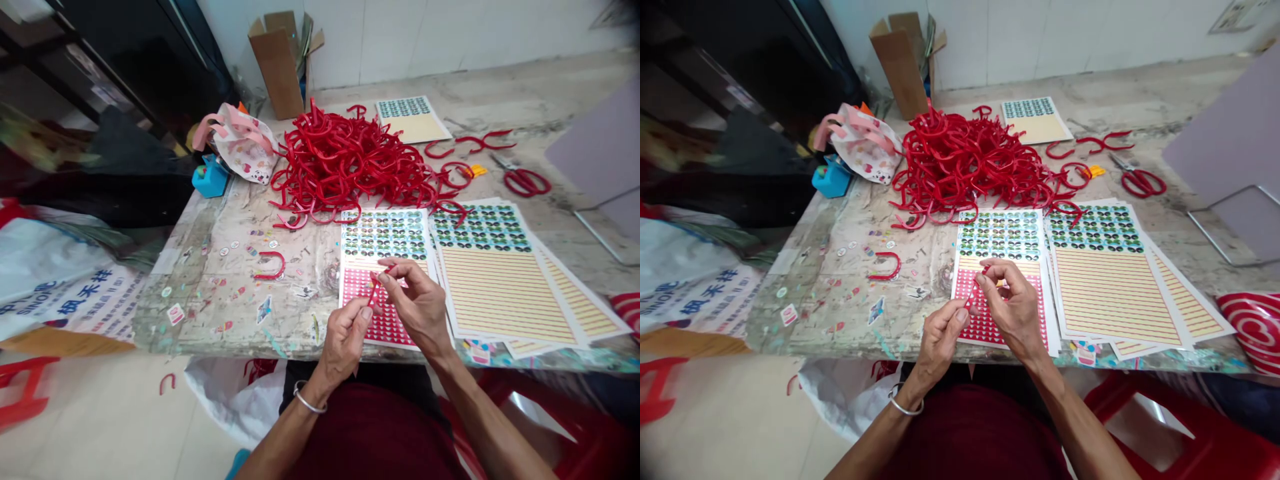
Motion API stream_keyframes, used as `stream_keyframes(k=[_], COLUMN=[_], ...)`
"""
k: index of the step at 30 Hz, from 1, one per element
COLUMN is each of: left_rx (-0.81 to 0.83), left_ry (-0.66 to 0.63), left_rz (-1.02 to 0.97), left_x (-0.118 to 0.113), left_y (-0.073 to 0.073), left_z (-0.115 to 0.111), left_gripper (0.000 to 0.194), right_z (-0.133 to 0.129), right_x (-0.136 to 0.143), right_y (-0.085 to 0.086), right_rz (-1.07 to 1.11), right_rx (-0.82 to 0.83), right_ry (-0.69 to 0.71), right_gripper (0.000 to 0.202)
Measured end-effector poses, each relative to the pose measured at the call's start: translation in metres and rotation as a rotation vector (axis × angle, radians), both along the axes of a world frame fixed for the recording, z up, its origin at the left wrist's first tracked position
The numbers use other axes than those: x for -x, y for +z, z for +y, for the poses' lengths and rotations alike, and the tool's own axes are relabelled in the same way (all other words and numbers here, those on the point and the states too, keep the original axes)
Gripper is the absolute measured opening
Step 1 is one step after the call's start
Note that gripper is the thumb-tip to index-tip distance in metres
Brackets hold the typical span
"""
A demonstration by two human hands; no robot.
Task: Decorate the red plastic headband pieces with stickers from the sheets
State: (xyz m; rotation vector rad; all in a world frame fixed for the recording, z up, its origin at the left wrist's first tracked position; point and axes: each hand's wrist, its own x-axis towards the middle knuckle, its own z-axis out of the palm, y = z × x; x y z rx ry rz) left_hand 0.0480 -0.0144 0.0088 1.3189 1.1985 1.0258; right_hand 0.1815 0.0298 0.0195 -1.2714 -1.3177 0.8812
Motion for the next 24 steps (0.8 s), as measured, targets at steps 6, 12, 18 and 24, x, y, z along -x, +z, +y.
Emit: stream_keyframes(k=[6, 12, 18, 24], left_rx=[0.027, 0.070, 0.168, 0.149], left_ry=[-0.004, -0.082, -0.076, -0.041], left_rz=[-0.016, -0.093, -0.131, -0.148], left_x=[0.004, 0.005, 0.003, 0.005], left_y=[-0.006, 0.011, 0.025, 0.015], left_z=[-0.005, 0.002, 0.008, 0.001], left_gripper=[0.027, 0.022, 0.027, 0.023], right_z=[0.000, -0.010, -0.017, -0.012], right_x=[-0.001, 0.000, -0.005, -0.010], right_y=[-0.003, -0.001, -0.003, 0.001], right_rz=[0.202, 0.020, -0.251, -0.241], right_rx=[0.184, 0.033, -0.179, -0.194], right_ry=[0.222, 0.213, 0.258, 0.197], right_gripper=[0.014, 0.004, 0.014, 0.040])
